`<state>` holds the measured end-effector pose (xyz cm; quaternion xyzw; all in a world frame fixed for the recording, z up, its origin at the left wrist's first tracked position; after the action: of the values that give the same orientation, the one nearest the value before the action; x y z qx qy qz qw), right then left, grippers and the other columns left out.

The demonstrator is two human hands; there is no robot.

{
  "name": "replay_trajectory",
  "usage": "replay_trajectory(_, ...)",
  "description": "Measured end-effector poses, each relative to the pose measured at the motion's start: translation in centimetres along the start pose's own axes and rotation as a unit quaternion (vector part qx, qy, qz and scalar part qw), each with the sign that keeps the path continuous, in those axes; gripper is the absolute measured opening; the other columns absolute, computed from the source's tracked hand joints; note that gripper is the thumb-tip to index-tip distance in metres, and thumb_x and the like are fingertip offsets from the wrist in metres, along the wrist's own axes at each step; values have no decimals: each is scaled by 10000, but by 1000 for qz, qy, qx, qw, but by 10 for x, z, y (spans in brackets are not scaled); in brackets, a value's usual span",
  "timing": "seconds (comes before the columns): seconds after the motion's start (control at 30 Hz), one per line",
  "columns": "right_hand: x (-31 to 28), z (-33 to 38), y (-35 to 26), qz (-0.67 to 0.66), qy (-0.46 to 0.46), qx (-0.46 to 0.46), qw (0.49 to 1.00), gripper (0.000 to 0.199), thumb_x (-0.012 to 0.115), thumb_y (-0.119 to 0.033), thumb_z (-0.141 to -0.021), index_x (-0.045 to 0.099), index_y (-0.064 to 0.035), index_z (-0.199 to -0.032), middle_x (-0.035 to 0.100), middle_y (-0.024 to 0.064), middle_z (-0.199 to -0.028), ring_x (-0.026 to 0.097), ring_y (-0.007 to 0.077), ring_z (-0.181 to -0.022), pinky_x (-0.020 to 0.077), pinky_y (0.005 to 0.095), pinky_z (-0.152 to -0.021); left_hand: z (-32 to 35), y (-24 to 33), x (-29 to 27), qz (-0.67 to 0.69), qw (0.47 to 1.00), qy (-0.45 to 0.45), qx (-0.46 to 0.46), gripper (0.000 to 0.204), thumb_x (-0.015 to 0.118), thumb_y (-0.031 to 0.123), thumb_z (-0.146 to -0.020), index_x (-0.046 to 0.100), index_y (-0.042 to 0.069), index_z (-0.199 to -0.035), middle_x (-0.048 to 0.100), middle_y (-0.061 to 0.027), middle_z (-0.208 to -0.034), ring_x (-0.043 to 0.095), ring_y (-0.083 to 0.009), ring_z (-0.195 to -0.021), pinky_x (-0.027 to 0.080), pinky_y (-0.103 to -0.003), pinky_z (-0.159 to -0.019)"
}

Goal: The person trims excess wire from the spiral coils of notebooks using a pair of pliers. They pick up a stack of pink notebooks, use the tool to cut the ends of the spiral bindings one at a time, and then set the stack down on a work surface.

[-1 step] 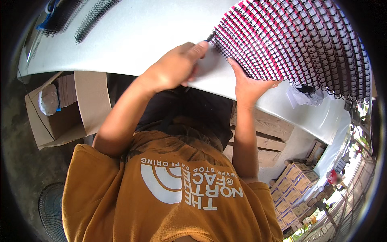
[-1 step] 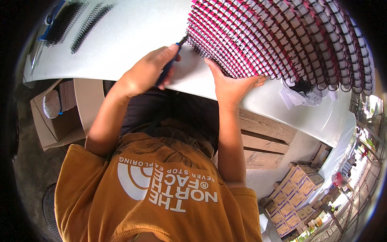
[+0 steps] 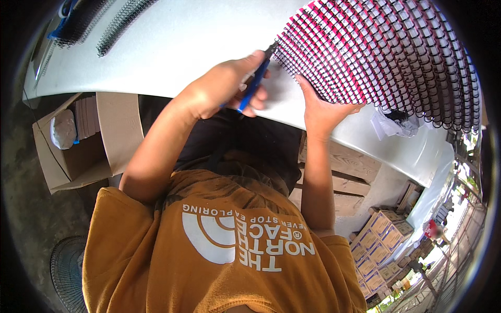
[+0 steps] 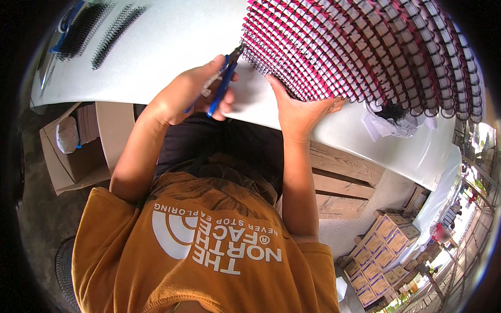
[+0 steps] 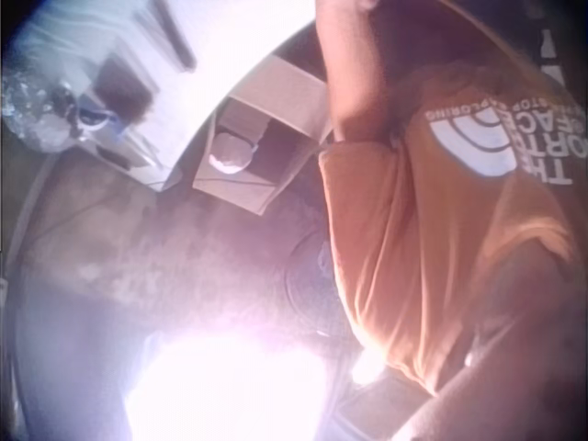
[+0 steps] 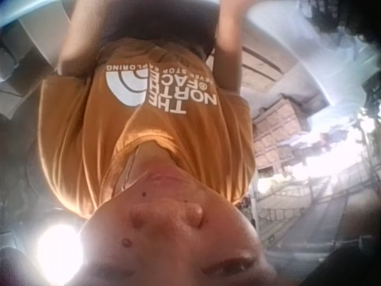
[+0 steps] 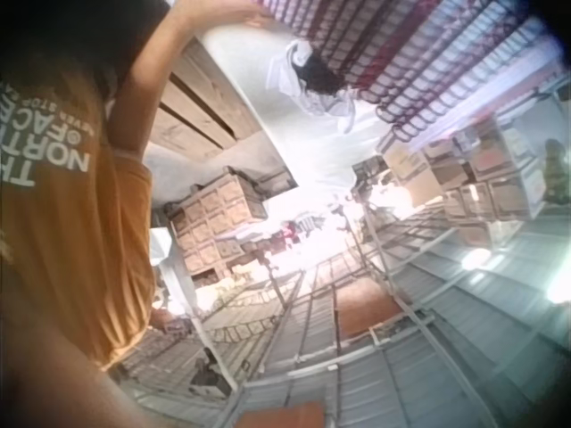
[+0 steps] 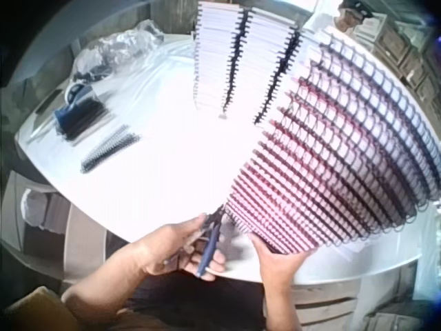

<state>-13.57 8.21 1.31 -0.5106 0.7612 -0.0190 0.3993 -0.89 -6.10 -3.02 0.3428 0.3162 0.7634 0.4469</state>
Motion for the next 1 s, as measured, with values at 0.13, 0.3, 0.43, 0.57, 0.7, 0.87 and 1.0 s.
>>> replay_trajectory(0.13, 2, -1, -1, 8, -8, -5, 1000, 1207, 900, -406, -464, 165, 63, -1299, 330, 248, -1235, 322, 399, -1137, 235, 540, -936, 5, -5, 15, 256, 963, -62, -61, 527, 269, 449, -973, 521, -10, -1035, 541, -83, -680, 551, -189, -569, 517, -336, -587)
replay_trajectory(0.3, 4, 3, 4, 21, -4, 8, 1000, 1279, 890, -448, -455, 111, 59, -1333, 270, 292, -1308, 269, 442, -1211, 189, 582, -979, 4, 17, -13, -418, 885, 189, 83, 523, 318, 464, -965, 524, -16, -985, 497, -36, -642, 511, -129, -521, 447, -265, -475)
replay_trajectory(0.43, 3, 1, 6, 10, -25, 4, 1000, 1269, 886, -453, -459, 118, 62, -1328, 274, 293, -1298, 277, 441, -1210, 192, 585, -977, 0, -3, -1, -31, 998, 27, -44, 513, 325, 455, -966, 534, -7, -1041, 601, -110, -777, 612, -194, -645, 511, -328, -555)
replay_trajectory(0.57, -2, -4, -5, 14, -6, -2, 1000, 1173, 918, -331, -449, 200, 63, -1289, 337, 224, -1212, 327, 355, -1131, 232, 515, -957, 0, -12, 8, 179, 981, -27, -76, 511, 318, 443, -968, 528, -13, -1062, 571, -94, -740, 591, -198, -608, 508, -329, -521)
replay_trajectory(0.7, -1, -3, -6, 5, -15, 5, 1000, 1216, 920, -319, -444, 161, 72, -1309, 309, 248, -1253, 304, 372, -1160, 230, 526, -966, 2, 15, -11, -276, 957, 91, 16, 498, 316, 424, -972, 531, -18, -1048, 568, -105, -750, 576, -187, -611, 503, -354, -542)
replay_trajectory(0.87, -4, -4, -6, 26, -7, 10, 1000, 1238, 917, -335, -450, 138, 76, -1320, 286, 250, -1265, 298, 373, -1165, 222, 524, -979, -3, 29, -16, -443, 874, 149, 136, 491, 316, 414, -973, 534, -25, -998, 526, -46, -637, 536, -117, -510, 479, -255, -444)
replay_trajectory(1.0, -2, -4, -6, 15, -19, 13, 1000, 1224, 909, -342, -475, 130, 77, -1321, 292, 246, -1254, 300, 367, -1164, 220, 514, -984, 0, 9, -13, -215, 974, 58, -27, 507, 328, 428, -969, 525, -39, -975, 512, -34, -591, 533, -122, -494, 486, -264, -461)
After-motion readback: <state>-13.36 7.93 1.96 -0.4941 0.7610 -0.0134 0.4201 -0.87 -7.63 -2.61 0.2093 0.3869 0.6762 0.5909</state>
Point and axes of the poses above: each hand's wrist, its own z-axis away from the middle knuckle, its own x-axis out of the palm, y = z × x, the point moved 9 cm from there along -z, towards the middle knuckle
